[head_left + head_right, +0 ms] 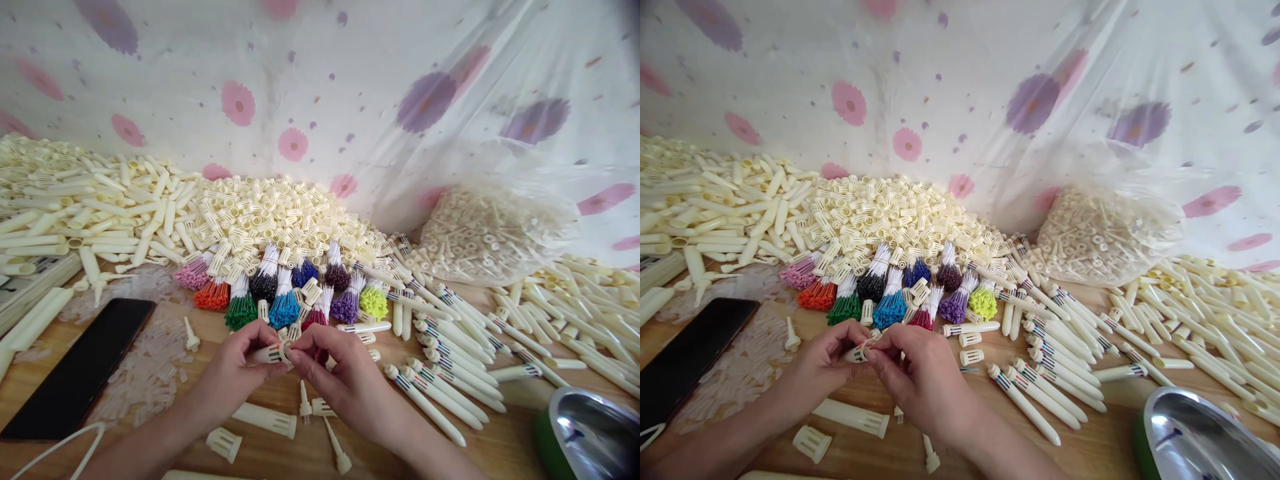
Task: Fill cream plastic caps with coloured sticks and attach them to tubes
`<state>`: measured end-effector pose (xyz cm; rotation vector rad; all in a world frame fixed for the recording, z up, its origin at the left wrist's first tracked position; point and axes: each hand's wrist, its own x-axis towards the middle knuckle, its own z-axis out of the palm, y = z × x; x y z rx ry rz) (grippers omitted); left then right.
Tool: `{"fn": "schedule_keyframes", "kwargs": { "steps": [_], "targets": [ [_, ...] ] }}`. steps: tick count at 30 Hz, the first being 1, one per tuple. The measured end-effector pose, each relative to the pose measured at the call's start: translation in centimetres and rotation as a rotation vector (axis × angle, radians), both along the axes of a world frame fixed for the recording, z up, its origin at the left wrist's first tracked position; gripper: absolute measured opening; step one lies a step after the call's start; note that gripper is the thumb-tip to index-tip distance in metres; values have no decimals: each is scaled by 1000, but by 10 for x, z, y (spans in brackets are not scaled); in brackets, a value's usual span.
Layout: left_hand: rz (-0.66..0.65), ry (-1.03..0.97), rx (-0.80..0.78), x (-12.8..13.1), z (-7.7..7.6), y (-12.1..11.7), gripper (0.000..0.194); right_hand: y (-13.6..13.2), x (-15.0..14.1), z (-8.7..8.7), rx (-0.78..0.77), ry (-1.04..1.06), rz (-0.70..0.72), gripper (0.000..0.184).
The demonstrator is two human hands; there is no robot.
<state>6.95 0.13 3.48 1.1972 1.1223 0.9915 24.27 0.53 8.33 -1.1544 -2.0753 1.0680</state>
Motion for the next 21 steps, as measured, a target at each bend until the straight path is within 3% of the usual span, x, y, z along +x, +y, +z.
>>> {"fn": "schedule_keyframes", "kwargs": {
  "steps": [4,10,21],
  "targets": [
    [-15,-2,-22,0,-1,0,20,2,2,0,55,-27,24,23],
    [-45,41,-61,-3,-4,-1,19,6,7,-1,-75,-3,72,18],
    [-142,-10,-141,-2,1,-2,22,11,19,12,-45,-32,238,17]
  ]
}}
